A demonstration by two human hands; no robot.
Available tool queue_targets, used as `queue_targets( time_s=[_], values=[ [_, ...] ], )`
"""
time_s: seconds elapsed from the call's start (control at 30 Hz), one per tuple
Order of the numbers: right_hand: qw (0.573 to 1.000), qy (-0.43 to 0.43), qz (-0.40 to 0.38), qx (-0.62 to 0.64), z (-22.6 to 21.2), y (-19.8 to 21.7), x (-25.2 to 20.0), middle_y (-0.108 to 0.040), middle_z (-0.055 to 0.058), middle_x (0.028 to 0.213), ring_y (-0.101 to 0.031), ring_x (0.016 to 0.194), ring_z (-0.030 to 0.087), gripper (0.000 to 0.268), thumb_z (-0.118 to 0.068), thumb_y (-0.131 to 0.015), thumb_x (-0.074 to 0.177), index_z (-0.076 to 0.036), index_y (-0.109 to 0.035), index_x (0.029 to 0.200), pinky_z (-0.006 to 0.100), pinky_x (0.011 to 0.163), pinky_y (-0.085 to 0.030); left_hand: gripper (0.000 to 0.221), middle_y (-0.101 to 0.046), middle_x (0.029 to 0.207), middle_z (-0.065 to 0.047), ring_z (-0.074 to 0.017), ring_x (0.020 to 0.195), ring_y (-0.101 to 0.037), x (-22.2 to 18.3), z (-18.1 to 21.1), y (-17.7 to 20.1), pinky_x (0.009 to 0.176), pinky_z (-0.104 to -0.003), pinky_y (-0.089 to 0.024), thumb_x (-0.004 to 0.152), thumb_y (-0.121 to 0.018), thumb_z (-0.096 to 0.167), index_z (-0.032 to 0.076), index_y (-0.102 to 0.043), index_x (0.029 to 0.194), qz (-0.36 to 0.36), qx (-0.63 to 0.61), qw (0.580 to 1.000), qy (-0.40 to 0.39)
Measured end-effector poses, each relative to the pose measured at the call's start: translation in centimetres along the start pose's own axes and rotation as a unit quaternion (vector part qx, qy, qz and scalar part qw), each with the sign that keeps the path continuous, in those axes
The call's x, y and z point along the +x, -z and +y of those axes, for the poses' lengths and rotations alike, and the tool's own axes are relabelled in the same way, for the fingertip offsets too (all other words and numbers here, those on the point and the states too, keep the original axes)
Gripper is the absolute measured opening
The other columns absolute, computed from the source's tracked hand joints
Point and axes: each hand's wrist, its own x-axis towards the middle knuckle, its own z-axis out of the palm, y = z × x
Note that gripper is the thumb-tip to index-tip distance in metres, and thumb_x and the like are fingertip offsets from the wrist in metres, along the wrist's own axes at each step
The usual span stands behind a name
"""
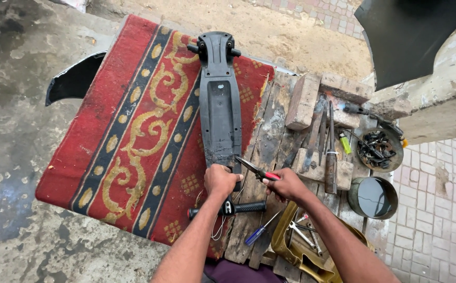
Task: The person repairs an electric scooter chassis on a workbench, using pliers to manipulate wires and a heat source to fuse components.
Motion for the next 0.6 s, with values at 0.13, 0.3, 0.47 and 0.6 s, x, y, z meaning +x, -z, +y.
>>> queue_targets(
  time_s=[0.13, 0.3, 0.47, 0.6],
  values=[
    [1.000, 0.000, -0.001, 0.022, 0.9, 0.0, 0.8, -0.072, 0.022, 0.067, -0.056, 0.032, 0.022, 0.016, -0.006, -0.065, 0.093, 0.006, -0.074, 0.097, 0.030, 0.025, -0.044, 0.014, -0.078, 0.079, -0.013, -0.0342, 0.090, -0.077, 0.0, 0.2, 0.3, 0.070, -0.037, -0.059, 0.065, -0.088, 0.028, 0.016, -0.081, 0.070, 0.005, -0.001, 1.000, 0.001],
    [0.999, -0.003, -0.011, 0.048, 0.7, 0.2, 0.7, -0.071, 0.024, 0.068, -0.057, 0.033, 0.024, 0.020, -0.004, -0.066, 0.092, 0.009, -0.073, 0.106, 0.031, 0.025, -0.044, 0.015, -0.076, 0.073, -0.012, -0.0333, 0.084, -0.077, -0.2, 0.4, 0.4, 0.067, -0.035, -0.058, 0.065, -0.088, 0.028, 0.016, -0.080, 0.065, 0.007, 0.002, 1.000, -0.002],
    [0.998, -0.003, -0.014, 0.061, 1.0, 0.4, 1.1, -0.071, 0.025, 0.069, -0.057, 0.034, 0.024, 0.023, -0.004, -0.067, 0.091, 0.009, -0.073, 0.109, 0.031, 0.026, -0.044, 0.016, -0.075, 0.069, -0.012, -0.0332, 0.080, -0.077, 0.0, 0.3, 0.8, 0.064, -0.035, -0.057, 0.064, -0.088, 0.027, 0.015, -0.079, 0.063, 0.011, -0.001, 1.000, -0.006],
    [0.997, -0.004, -0.018, 0.070, 1.5, 0.5, 1.5, -0.070, 0.025, 0.069, -0.057, 0.035, 0.024, 0.023, -0.005, -0.067, 0.092, 0.009, -0.073, 0.109, 0.030, 0.026, -0.044, 0.018, -0.074, 0.065, -0.011, -0.0320, 0.075, -0.077, -0.2, 0.3, 0.3, 0.062, -0.033, -0.056, 0.064, -0.088, 0.027, 0.016, -0.076, 0.057, 0.012, -0.009, 1.000, -0.007]
  ],
)
